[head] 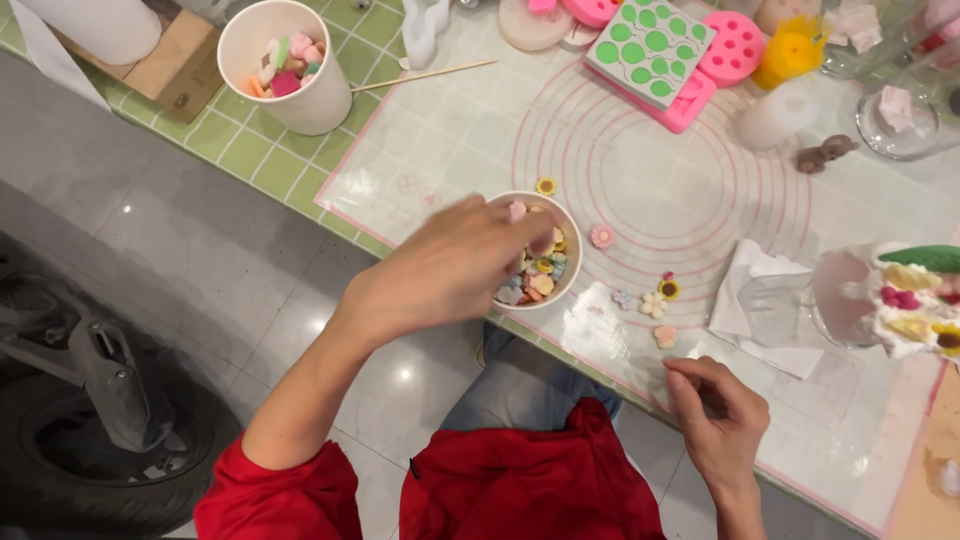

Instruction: Decorating a white candle with various small wax ornaments including flowers, bears, and fruits.

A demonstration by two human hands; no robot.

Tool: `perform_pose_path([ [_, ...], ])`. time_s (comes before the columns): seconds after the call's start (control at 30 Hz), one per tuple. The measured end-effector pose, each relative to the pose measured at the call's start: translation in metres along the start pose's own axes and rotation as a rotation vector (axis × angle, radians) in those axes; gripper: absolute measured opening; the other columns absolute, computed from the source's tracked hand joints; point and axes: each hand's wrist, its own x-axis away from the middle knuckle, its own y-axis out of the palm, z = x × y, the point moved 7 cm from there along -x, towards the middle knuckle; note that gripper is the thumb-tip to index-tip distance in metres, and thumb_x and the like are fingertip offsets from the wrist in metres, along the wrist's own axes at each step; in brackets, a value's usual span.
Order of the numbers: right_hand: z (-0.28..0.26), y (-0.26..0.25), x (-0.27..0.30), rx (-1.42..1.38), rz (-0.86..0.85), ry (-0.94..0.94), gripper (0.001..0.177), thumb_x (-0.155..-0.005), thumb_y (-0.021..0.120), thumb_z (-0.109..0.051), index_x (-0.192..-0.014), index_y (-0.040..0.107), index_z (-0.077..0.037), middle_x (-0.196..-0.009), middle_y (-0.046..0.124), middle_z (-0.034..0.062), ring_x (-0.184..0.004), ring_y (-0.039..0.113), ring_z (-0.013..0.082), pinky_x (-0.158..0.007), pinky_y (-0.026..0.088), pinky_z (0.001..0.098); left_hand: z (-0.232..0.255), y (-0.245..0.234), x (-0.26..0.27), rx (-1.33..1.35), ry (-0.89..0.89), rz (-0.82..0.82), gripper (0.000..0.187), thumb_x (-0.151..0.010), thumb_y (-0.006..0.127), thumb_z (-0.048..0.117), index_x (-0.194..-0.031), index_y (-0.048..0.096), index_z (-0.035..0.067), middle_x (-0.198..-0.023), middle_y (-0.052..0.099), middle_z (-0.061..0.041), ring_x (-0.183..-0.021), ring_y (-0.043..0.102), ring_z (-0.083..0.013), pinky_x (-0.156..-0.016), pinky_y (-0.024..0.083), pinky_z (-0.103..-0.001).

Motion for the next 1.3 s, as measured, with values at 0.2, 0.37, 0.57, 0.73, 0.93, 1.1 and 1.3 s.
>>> perform_pose_path([
  [0.2,0.003,0.0,0.0,-0.017,0.008,-0.011,0.012,-0.094,0.068,0.003,-0.106,0.071,0.003,-0.081,0.063,0.0003,-0.066,0.049,0.0035,-0.057,0.037,0.0195,0.008,0.009,-0.002,-0.024,0.044,-0.112,0.063,-0.063,0.07,-0.006,-0.124,0.059,0.003,-0.088,0.07,-0.015,-0.096,0.064,-0.0365,-0.093,0.046,-0.046],
  [0.37,0.004,0.0,0.001,-0.003,0.008,-0.002,0.012,-0.094,0.068,0.004,-0.105,0.072,0.003,-0.081,0.063,0.0008,-0.065,0.049,0.004,-0.057,0.036,0.0195,0.013,0.0,0.001,-0.129,0.052,-0.043,0.067,-0.063,0.073,-0.004,-0.129,0.057,0.0,-0.085,0.071,-0.015,-0.094,0.067,-0.0355,-0.084,0.046,-0.05],
  [0.57,0.005,0.001,0.0,-0.003,0.004,0.003,0.012,-0.094,0.068,0.004,-0.105,0.072,0.003,-0.079,0.063,0.0006,-0.064,0.05,0.0039,-0.056,0.036,0.0196,0.009,0.012,-0.002,-0.139,0.088,-0.04,0.067,-0.065,0.076,0.002,-0.129,0.056,-0.003,-0.086,0.071,-0.017,-0.091,0.068,-0.037,-0.093,0.049,-0.047],
  [0.73,0.002,0.002,-0.001,-0.012,-0.007,0.018,0.012,-0.094,0.068,0.004,-0.105,0.072,0.003,-0.079,0.064,0.0008,-0.063,0.051,0.0038,-0.055,0.036,0.0196,0.003,0.025,-0.009,-0.137,0.07,-0.161,0.055,-0.072,0.076,0.003,-0.124,0.058,0.0,-0.088,0.071,-0.019,-0.093,0.068,-0.0379,-0.09,0.05,-0.048],
  [0.93,0.007,0.002,0.0,-0.002,-0.008,0.016,0.012,-0.094,0.068,0.004,-0.105,0.072,0.003,-0.078,0.063,0.0009,-0.063,0.051,0.0044,-0.055,0.037,0.0198,-0.001,-0.003,-0.013,0.067,0.108,-0.032,0.05,-0.068,0.068,-0.007,-0.116,0.059,0.002,-0.109,0.071,-0.017,-0.098,0.066,-0.0398,-0.079,0.051,-0.048],
  [1.1,0.001,0.003,-0.002,-0.001,-0.028,0.011,0.012,-0.092,0.069,0.004,-0.104,0.072,0.003,-0.078,0.064,0.0018,-0.064,0.052,0.0055,-0.056,0.039,0.0204,-0.004,-0.02,-0.012,0.078,0.07,0.059,0.038,-0.079,0.066,-0.007,-0.114,0.056,0.003,-0.102,0.069,-0.012,-0.1,0.066,-0.0371,-0.085,0.05,-0.046],
  [1.3,-0.025,0.013,-0.018,0.074,-0.077,-0.114,0.013,-0.089,0.072,0.003,-0.102,0.072,0.002,-0.078,0.066,0.0035,-0.066,0.057,0.0085,-0.062,0.044,0.0224,-0.006,-0.014,-0.008,0.042,0.09,0.032,0.047,-0.075,0.061,-0.008,-0.12,0.057,0.004,-0.099,0.068,-0.013,-0.098,0.067,-0.0339,-0.083,0.05,-0.044],
])
